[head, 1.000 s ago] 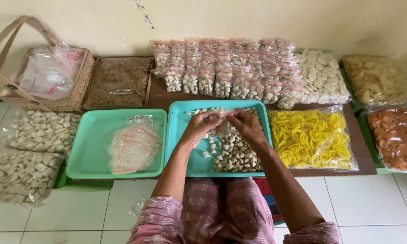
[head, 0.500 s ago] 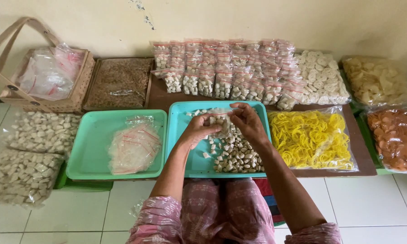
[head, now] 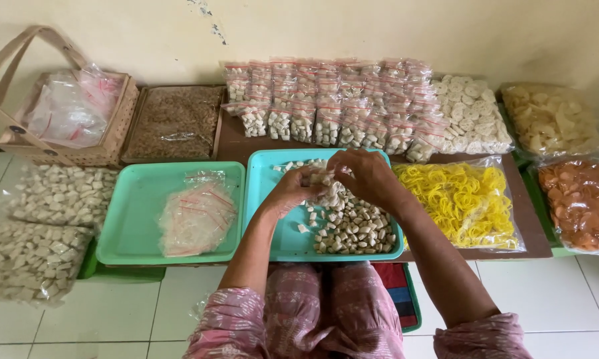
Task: Manually packing small food cubes into plastic bags from a tray at a natural pace.
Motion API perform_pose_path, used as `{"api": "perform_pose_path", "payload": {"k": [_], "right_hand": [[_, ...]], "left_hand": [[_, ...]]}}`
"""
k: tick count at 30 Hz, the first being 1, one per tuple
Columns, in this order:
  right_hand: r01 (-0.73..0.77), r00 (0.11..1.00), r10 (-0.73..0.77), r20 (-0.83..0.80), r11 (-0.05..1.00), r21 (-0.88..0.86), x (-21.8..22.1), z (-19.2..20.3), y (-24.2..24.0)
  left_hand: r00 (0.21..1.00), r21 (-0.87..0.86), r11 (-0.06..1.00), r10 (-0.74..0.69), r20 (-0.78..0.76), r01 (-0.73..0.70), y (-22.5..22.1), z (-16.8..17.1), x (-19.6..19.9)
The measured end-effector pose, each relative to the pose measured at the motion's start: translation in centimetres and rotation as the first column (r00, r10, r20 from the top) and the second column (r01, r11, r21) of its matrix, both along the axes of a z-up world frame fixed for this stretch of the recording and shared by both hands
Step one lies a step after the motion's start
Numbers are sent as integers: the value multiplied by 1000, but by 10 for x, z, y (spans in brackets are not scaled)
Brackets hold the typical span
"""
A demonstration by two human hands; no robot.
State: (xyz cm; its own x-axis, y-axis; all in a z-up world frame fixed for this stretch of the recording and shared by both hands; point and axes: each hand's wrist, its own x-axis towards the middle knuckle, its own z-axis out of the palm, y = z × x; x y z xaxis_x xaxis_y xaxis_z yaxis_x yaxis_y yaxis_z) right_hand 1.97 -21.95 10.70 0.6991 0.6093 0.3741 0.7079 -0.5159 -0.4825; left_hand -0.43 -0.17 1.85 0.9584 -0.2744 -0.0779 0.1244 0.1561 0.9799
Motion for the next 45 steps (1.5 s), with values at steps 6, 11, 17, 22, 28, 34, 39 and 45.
{"api": "perform_pose_path", "payload": {"k": [6,11,17,22,28,34,39,45], "right_hand": [[-50,997,54,59,997,-62,13,-9,-4],[11,985,19,174,985,-171,23,-26,-12],[-30,993,48,109,987,-158,7,1,-3],[-17,984,49,174,984,-178,16,-15,-10],[2,995,13,99,989,-150,20,-30,-9],[112,920,-51,-390,984,136,6,-19,-11],[278,731,12,-682,908,314,2,-39,-8],[295,706,-3,-708,910,291,-2,-59,-4]], "left_hand": [[999,-4,999,-42,10,42,3,-3,2],[997,-2,998,-66,37,66,6,-5,2],[996,18,997,-79,30,79,7,-3,0],[995,52,994,-96,38,94,9,-1,-1],[993,-43,997,-60,104,65,1,-4,-3],[992,-119,989,97,81,-87,-12,18,-19],[964,-99,962,260,60,-253,-18,-3,-13],[944,-18,954,298,140,-298,-20,-6,-19]]}}
